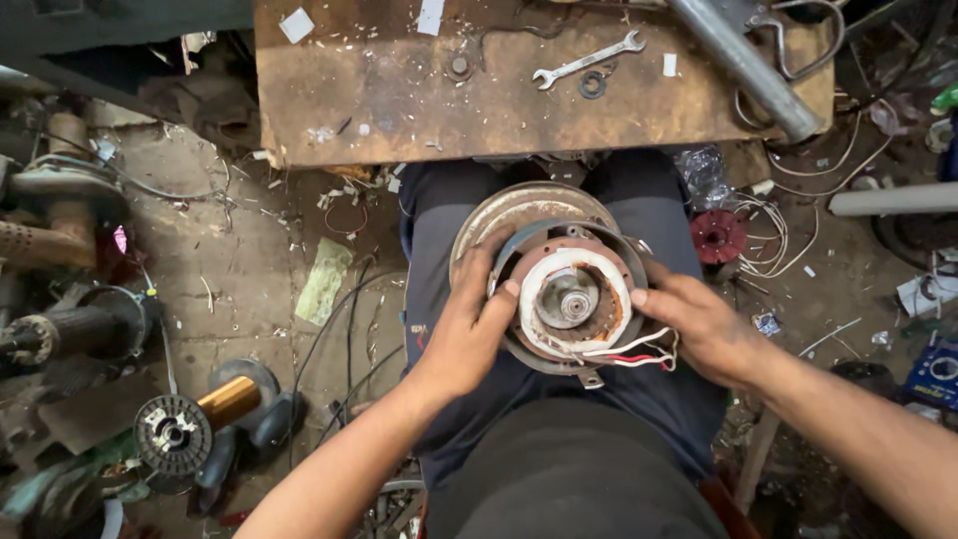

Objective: The person assembles an electric motor by placing a cylindrical stator into a metal housing and securing it with a hammer. They then attach a metal bracket to the assembly, using a hammer to tap it into place and a screwdriver to tighten the screws.

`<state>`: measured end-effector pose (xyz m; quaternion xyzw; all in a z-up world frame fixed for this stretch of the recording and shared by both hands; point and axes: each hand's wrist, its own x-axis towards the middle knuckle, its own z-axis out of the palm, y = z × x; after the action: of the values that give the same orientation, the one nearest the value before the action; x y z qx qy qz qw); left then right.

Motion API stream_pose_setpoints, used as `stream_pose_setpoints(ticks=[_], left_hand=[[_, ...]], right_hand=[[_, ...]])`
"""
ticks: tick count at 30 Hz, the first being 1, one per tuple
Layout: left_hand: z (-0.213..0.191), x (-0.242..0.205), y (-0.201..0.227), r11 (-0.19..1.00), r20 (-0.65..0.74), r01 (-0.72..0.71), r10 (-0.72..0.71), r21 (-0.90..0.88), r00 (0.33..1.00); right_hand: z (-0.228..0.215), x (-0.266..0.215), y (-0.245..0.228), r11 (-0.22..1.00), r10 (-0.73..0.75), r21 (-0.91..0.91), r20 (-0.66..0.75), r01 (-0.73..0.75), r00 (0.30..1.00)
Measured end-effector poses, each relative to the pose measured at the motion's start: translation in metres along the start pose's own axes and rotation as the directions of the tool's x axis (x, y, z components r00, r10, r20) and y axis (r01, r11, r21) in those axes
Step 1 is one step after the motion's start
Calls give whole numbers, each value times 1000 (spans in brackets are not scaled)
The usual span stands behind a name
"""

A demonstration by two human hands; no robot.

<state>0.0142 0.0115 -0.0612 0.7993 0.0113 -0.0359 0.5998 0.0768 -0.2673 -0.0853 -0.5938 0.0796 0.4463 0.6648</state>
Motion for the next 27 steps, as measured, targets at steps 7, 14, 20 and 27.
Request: stream_pose_setpoints(ticks=[7,14,20,27], left_hand=[[9,0,-7,980,-34,3,-10,-200,999],[11,5,-15,980,-68,5,-19,-199,997],[8,-3,1,997,-104,10,-2,70,995],[-30,36,17,972,184,152,-118,-182,976]], right_hand=[[4,2,2,992,-108,-61,47,111,993],[-3,9,4,1000,14,0,16,-14,1000],[-1,0,-13,991,116,-56,-127,-124,985],[14,9,-69,939,-92,-333,5,88,996]])
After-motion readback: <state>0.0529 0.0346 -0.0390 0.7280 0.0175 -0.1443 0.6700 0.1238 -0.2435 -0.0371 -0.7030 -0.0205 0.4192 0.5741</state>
